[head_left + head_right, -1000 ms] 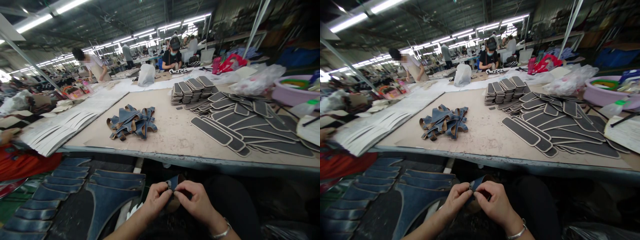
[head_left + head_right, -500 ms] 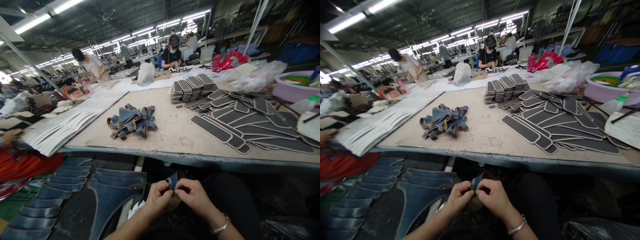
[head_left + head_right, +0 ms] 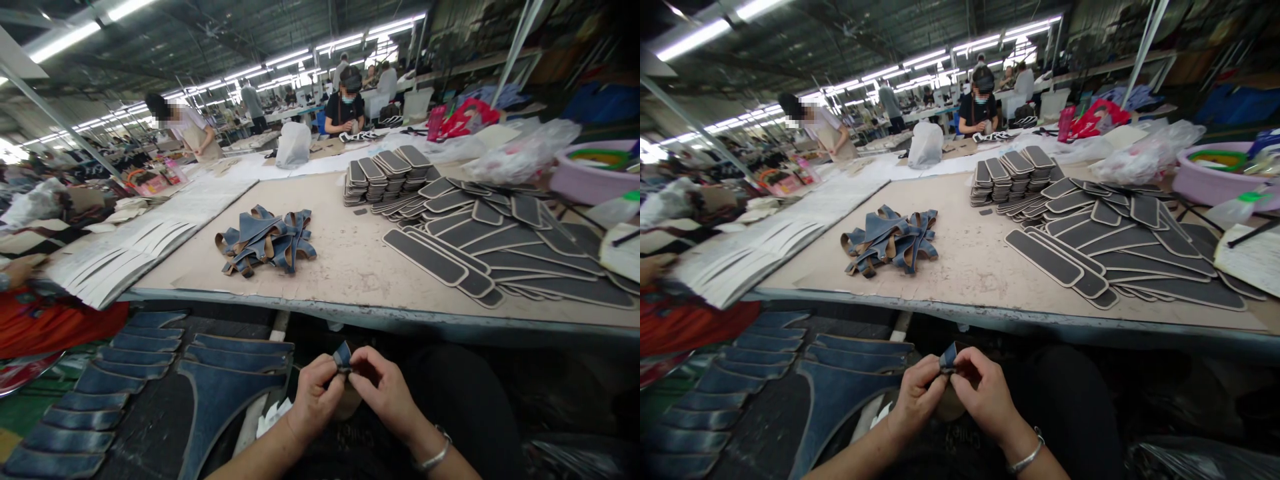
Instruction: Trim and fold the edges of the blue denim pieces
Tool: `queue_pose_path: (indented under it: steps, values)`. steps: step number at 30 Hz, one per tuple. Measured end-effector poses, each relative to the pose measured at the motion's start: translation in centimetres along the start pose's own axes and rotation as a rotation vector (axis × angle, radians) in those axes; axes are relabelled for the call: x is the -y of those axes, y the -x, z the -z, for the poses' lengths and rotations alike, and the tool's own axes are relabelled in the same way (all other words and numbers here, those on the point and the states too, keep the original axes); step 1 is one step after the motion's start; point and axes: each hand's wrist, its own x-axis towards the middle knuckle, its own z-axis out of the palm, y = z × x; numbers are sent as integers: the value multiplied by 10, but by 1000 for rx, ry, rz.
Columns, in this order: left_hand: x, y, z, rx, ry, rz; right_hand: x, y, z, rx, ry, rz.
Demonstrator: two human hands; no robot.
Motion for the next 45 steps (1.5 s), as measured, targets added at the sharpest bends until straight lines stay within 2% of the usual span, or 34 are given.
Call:
queue_pose_path:
  steps: [5,11,16,21,24,28,31,37,45]
  values:
    - [-2,1,-1,16,43,-2,2,2,2,31,-26,29]
    - [-2,1,0,-24,59,7,4,3,2,100,-81,15]
    - [-2,3,0,15,50,12,-5,2,-4,-52,-3,-29]
    - [-4,4,-4,19,119,43,-14,3,-6,-109,89,51]
    - [-3,5,-7,14,230,129,-16,3,-5,-144,143,94]
    - [3,6,-10,23,512,333,-17,2,-1,-163,234,147]
    - [7,5,-10,-15,634,438,-19,1,1,-136,267,152]
    - [8,-1,-12,-65,554,520,-21,2,-2,-51,265,91]
    - [14,2,-15,-159,563,446,-15,0,1,72,56,46]
